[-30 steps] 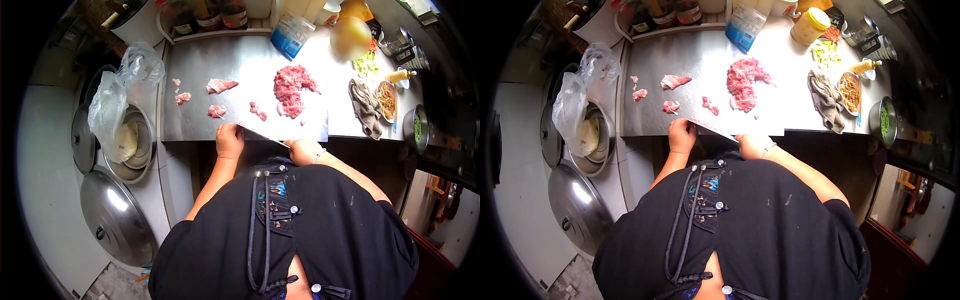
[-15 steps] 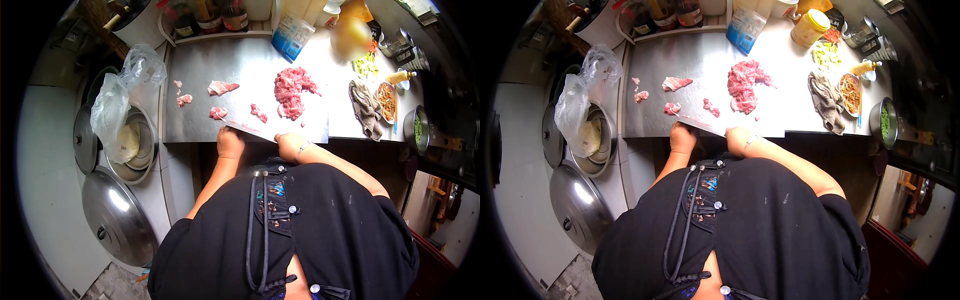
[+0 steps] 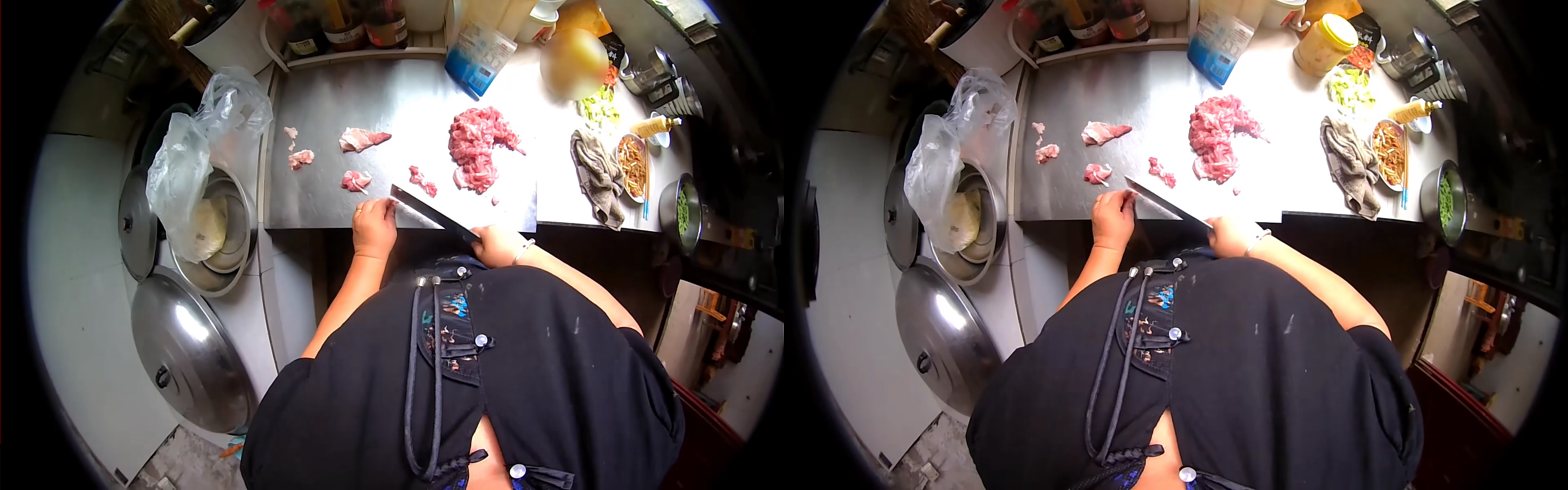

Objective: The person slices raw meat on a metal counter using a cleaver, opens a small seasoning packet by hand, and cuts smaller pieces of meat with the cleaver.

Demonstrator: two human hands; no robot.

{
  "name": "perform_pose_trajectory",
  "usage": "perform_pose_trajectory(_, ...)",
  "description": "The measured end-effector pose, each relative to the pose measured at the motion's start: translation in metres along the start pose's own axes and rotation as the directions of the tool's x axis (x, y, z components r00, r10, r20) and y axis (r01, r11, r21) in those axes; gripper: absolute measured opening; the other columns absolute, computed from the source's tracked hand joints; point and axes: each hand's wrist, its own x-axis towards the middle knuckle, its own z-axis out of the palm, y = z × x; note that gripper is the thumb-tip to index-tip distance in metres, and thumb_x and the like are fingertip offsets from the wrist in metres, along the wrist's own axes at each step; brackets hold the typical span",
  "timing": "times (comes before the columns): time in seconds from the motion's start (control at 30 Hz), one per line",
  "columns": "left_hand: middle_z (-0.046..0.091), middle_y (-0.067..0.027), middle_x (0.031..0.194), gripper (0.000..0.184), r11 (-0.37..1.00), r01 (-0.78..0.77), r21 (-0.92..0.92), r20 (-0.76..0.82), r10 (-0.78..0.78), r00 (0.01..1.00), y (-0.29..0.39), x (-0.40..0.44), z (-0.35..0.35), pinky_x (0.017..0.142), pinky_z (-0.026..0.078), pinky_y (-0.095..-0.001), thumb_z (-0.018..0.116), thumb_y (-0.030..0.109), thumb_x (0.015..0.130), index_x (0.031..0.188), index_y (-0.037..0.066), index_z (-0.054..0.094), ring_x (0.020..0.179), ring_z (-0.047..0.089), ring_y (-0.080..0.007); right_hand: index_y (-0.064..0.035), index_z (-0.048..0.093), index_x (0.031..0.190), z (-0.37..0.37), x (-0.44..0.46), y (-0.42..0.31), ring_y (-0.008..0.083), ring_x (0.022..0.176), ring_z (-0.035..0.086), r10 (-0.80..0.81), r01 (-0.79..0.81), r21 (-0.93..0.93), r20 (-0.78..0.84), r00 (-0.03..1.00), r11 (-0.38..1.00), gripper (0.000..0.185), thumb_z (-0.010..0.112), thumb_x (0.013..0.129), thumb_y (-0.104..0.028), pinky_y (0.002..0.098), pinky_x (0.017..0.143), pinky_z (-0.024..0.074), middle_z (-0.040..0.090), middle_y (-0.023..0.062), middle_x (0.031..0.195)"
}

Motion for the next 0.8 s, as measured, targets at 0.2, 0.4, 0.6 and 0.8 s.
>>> perform_pose_trajectory(0.2,0.059,-0.0099,0.077,0.004,0.998,0.023,0.054,0.015,-0.024,1.0,0.003,0.0,0.002,0.071,0.045,-0.0401,0.063,0.009,0.073,0.074,0.007,0.06,0.077,0.055,-0.0323,-0.002,0.061,0.103,-0.002,0.001,-0.01,0.0381,0.083,0.062,-0.012,0.01,-0.057,-0.036,0.999,0.998,0.029,0.05,0.079,-0.012,0.0434,0.079,0.0476,0.063,0.0242,0.084)
perform_pose_trajectory(0.4,0.059,-0.011,0.077,0.005,0.993,0.087,0.084,0.087,-0.094,0.992,0.0,0.0,0.005,0.072,0.046,-0.0414,0.062,0.008,0.069,0.072,0.005,0.06,0.077,0.055,-0.0339,-0.0022,0.061,0.106,-0.008,0.01,-0.016,0.0361,0.088,0.062,0.059,-0.048,-0.121,0.086,0.995,0.991,0.033,0.049,0.076,-0.007,0.0409,0.081,0.0474,0.064,0.022,0.089)
perform_pose_trajectory(0.6,0.061,-0.0148,0.078,0.013,0.994,0.058,0.094,0.01,-0.059,0.998,-0.002,0.001,0.008,0.073,0.047,-0.0422,0.063,0.015,0.071,0.074,0.003,0.064,0.078,0.056,-0.0359,0.0003,0.06,0.1,-0.021,0.032,-0.046,0.0352,0.09,0.062,0.092,-0.059,-0.207,0.156,0.983,0.977,0.03,0.048,0.073,-0.004,0.0409,0.081,0.0477,0.064,0.0221,0.092)
perform_pose_trajectory(0.8,0.061,-0.0135,0.078,0.013,0.992,0.011,0.126,0.028,-0.014,0.999,0.0,0.0,0.005,0.073,0.046,-0.0419,0.064,0.015,0.07,0.077,0.004,0.064,0.079,0.056,-0.0347,-0.0021,0.06,0.101,-0.019,0.02,-0.042,0.0352,0.088,0.063,0.102,-0.071,-0.231,0.127,0.987,0.97,0.03,0.049,0.074,-0.005,0.0414,0.078,0.0482,0.065,0.0213,0.089)
